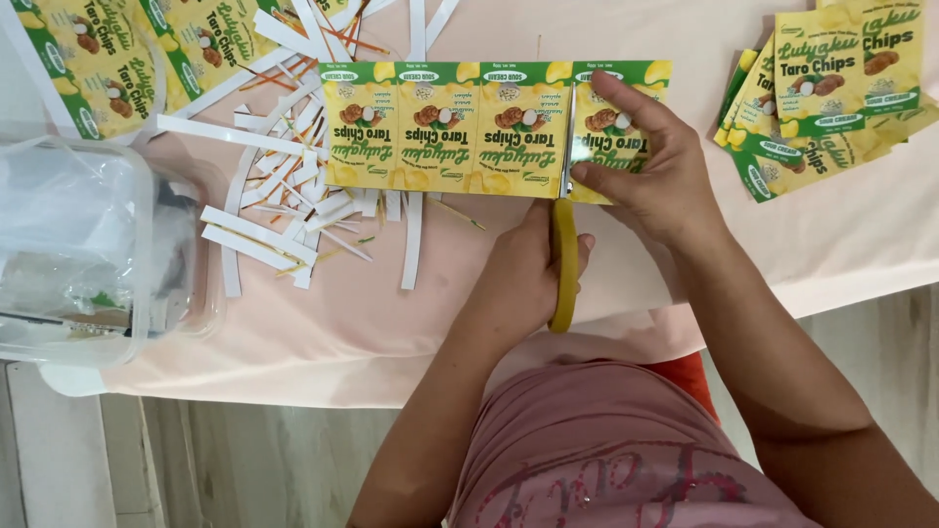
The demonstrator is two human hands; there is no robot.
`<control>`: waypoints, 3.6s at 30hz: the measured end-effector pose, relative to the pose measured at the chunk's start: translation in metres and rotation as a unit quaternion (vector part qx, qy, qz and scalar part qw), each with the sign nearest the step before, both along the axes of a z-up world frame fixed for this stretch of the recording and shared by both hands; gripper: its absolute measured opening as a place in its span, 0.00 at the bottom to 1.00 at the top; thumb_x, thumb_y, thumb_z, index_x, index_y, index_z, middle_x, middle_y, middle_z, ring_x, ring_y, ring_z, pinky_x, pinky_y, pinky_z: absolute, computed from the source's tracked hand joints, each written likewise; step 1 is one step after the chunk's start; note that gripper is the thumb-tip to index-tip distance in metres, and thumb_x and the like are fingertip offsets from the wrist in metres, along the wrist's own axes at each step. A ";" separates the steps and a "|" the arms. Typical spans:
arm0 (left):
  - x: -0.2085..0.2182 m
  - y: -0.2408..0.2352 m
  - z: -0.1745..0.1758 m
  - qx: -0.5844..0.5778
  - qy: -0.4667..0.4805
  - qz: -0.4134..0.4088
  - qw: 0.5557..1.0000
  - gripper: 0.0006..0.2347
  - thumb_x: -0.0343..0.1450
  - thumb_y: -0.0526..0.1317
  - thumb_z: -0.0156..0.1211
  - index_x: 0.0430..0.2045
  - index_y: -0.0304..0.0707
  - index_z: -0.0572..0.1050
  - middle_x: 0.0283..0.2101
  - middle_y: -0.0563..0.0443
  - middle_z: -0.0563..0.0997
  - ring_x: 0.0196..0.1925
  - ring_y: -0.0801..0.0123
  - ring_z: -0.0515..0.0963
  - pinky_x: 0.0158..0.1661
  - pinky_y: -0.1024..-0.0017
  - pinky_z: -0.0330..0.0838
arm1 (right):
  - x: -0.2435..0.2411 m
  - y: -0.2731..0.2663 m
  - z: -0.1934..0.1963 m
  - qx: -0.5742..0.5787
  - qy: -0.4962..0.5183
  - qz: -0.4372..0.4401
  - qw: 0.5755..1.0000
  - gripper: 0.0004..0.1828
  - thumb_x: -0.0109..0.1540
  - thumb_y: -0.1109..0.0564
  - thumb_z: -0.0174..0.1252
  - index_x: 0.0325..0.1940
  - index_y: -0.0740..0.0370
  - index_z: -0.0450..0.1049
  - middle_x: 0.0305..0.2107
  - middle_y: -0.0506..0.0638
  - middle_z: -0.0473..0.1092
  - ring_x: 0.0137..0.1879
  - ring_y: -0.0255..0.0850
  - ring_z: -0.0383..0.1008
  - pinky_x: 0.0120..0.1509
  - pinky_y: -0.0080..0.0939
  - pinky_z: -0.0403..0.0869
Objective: The person uses yellow-handled scissors to cut a large printed sheet of 'Lutyaku Taro Chips' packaging into individual packet-sized pieces. The person repeatedly cuts along the printed lines, separates the cut pieces, and stacks them on the table. Trimmed paper strips accumulate on the table throughout the process.
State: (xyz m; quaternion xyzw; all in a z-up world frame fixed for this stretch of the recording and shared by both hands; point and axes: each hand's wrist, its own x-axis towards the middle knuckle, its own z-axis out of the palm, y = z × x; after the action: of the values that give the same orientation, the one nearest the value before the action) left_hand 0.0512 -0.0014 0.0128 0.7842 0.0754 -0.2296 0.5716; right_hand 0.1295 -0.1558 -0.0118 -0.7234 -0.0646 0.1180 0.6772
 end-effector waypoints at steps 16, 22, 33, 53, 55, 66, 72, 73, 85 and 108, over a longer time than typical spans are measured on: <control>0.001 0.001 -0.003 0.003 -0.005 0.001 1.000 0.15 0.73 0.46 0.53 0.48 0.35 0.67 0.30 0.48 0.79 0.32 0.62 0.81 0.35 0.65 0.71 | -0.002 0.002 -0.002 -0.065 -0.030 0.007 0.997 0.39 0.57 0.68 0.69 0.71 0.55 0.66 0.70 0.48 0.63 0.75 0.37 0.58 0.73 0.35 0.57; 0.006 0.000 -0.001 0.001 -0.016 0.002 1.000 0.11 0.73 0.44 0.53 0.44 0.38 0.69 0.28 0.47 0.79 0.32 0.57 0.81 0.35 0.61 0.71 | -0.002 -0.001 -0.009 -0.088 -0.051 0.015 0.995 0.40 0.56 0.68 0.68 0.72 0.54 0.66 0.68 0.48 0.66 0.73 0.36 0.60 0.72 0.35 0.55; 0.008 0.000 -0.006 -0.033 0.028 0.023 0.999 0.09 0.73 0.42 0.55 0.38 0.36 0.69 0.25 0.47 0.80 0.23 0.62 0.85 0.32 0.65 0.79 | -0.001 -0.003 -0.013 -0.065 -0.058 0.025 0.996 0.39 0.57 0.68 0.68 0.72 0.56 0.66 0.67 0.49 0.65 0.71 0.36 0.60 0.71 0.33 0.61; -0.007 0.016 -0.012 -0.225 0.076 0.042 0.971 0.36 0.72 0.42 0.54 0.76 0.51 0.42 0.34 0.41 0.73 0.32 0.64 0.75 0.33 0.67 0.77 | 0.023 -0.052 -0.029 0.100 -0.124 -0.016 0.987 0.32 0.65 0.70 0.43 0.73 0.55 0.65 0.70 0.48 0.62 0.76 0.40 0.60 0.74 0.38 0.64; -0.011 0.016 -0.014 -0.238 0.076 0.038 0.968 0.37 0.72 0.44 0.54 0.76 0.52 0.41 0.34 0.39 0.76 0.24 0.64 0.74 0.32 0.65 0.75 | 0.026 -0.059 -0.029 0.117 -0.120 -0.033 0.985 0.30 0.65 0.70 0.44 0.71 0.54 0.67 0.68 0.47 0.66 0.71 0.39 0.67 0.68 0.37 0.70; -0.034 0.023 -0.012 -0.197 0.063 0.056 0.977 0.36 0.72 0.44 0.53 0.75 0.44 0.43 0.36 0.37 0.80 0.25 0.66 0.79 0.27 0.67 0.79 | 0.049 -0.133 -0.036 0.488 0.095 -0.352 0.793 0.11 0.58 0.66 0.64 0.27 0.65 0.67 0.46 0.67 0.77 0.48 0.53 0.82 0.58 0.48 0.89; -0.046 0.033 -0.007 -0.173 0.047 0.089 0.980 0.32 0.71 0.46 0.53 0.71 0.44 0.49 0.37 0.39 0.81 0.23 0.64 0.81 0.23 0.67 0.76 | 0.025 -0.094 0.009 0.349 0.158 -0.289 0.877 0.13 0.60 0.57 0.66 0.48 0.60 0.81 0.47 0.51 0.81 0.53 0.42 0.84 0.55 0.36 0.86; -0.047 0.034 -0.006 -0.173 0.046 0.090 0.980 0.32 0.71 0.46 0.53 0.71 0.44 0.49 0.37 0.39 0.81 0.23 0.64 0.81 0.23 0.67 0.76 | 0.028 -0.092 0.000 0.349 0.158 -0.288 0.878 0.13 0.60 0.57 0.66 0.48 0.60 0.81 0.47 0.51 0.81 0.53 0.42 0.84 0.55 0.36 0.86; -0.054 0.031 -0.004 -0.166 0.008 0.116 0.979 0.34 0.72 0.45 0.52 0.74 0.46 0.43 0.35 0.41 0.81 0.22 0.63 0.80 0.25 0.68 0.77 | 0.053 0.023 -0.015 -0.205 -0.163 0.133 0.956 0.30 0.71 0.55 0.59 0.74 0.60 0.56 0.56 0.61 0.67 0.53 0.48 0.69 0.52 0.45 0.72; -0.010 0.001 -0.031 -0.245 -0.343 0.298 0.857 0.32 0.76 0.32 0.63 0.75 0.42 0.54 0.60 0.59 0.73 0.42 0.77 0.76 0.48 0.79 0.75 | -0.041 -0.007 -0.029 0.229 0.089 0.021 0.969 0.12 0.59 0.65 0.67 0.46 0.67 0.77 0.46 0.58 0.78 0.44 0.44 0.82 0.50 0.41 0.87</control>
State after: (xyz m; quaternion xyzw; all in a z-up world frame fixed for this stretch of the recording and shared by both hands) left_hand 0.0408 -0.0008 -0.0182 0.5882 0.0462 0.2241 0.7756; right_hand 0.0887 -0.1631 -0.0405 -0.5344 -0.0439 0.1781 0.8251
